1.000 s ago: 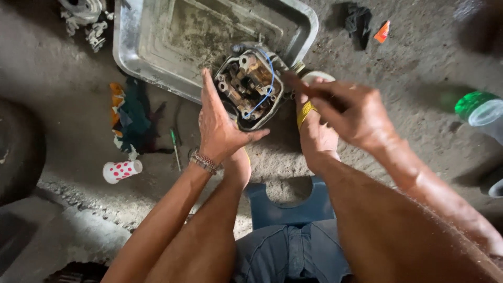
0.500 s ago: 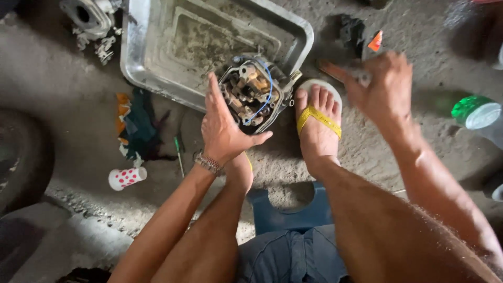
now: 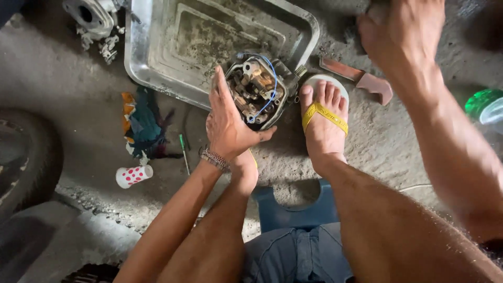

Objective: Scrubbing and scraping a motorcycle cylinder block to remove debris and old gasket material in a cleaning tray.

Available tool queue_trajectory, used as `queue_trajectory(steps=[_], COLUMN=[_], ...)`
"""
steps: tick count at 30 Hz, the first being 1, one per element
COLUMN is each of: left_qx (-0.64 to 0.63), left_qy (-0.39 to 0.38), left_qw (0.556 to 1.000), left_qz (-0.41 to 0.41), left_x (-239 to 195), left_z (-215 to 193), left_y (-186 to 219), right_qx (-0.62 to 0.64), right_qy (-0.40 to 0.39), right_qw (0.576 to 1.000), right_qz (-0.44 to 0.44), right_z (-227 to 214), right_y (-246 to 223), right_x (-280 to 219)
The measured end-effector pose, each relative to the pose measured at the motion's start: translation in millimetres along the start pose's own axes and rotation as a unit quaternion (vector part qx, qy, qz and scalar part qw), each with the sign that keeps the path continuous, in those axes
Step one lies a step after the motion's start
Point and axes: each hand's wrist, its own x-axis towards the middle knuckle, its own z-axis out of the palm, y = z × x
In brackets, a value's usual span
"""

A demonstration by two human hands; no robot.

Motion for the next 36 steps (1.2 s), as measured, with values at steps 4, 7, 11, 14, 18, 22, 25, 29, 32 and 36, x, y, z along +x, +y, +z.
queue_trajectory(steps=[4, 7, 11, 14, 18, 22, 25, 29, 32, 36], left_qx=[0.034, 0.036, 0.021, 0.034, 0.038, 0.039, 0.023, 0.014, 0.007, -0.009], left_qy=[-0.022, -0.039, -0.035, -0.027, -0.016, -0.024, -0.011, 0.000, 0.039, 0.052], left_qw=[0.996, 0.995, 0.998, 0.998, 0.999, 0.995, 0.999, 0.998, 0.998, 0.998], left_qz=[-0.081, -0.081, -0.053, -0.055, -0.035, -0.087, -0.043, -0.063, -0.052, -0.042], left_x=[5.2, 8.7, 8.5, 10.1, 1.9, 2.8, -0.9, 3.9, 0.9, 5.1], left_z=[-7.8, -7.9, -9.9, -9.8, 2.6, 1.8, 2.6, -1.0, -6.2, -19.0], left_y=[11.9, 12.7, 19.8, 18.7, 4.7, 10.5, 7.7, 14.7, 13.0, 11.1], right_qx=[0.235, 0.462, 0.399, 0.332, -0.034, 0.285, 0.274, 0.251, 0.263, 0.441], right_qy=[-0.014, -0.098, -0.061, 0.029, 0.010, 0.065, 0.099, 0.049, 0.093, 0.016], right_qw=[0.970, 0.880, 0.911, 0.934, 0.994, 0.936, 0.954, 0.952, 0.955, 0.896], right_qz=[0.066, 0.051, -0.083, -0.126, -0.101, -0.195, -0.072, -0.168, -0.100, 0.048], right_z=[-89.8, -107.4, -83.6, -80.8, -77.9, -67.4, -79.3, -67.7, -77.6, -82.8], right_y=[-55.5, -89.9, -99.1, -89.9, -101.1, -95.0, -99.9, -86.9, -81.0, -91.3], right_x=[-33.6, -36.8, -36.4, -26.5, -34.6, -39.8, -37.8, -29.9, -14.2, -8.5])
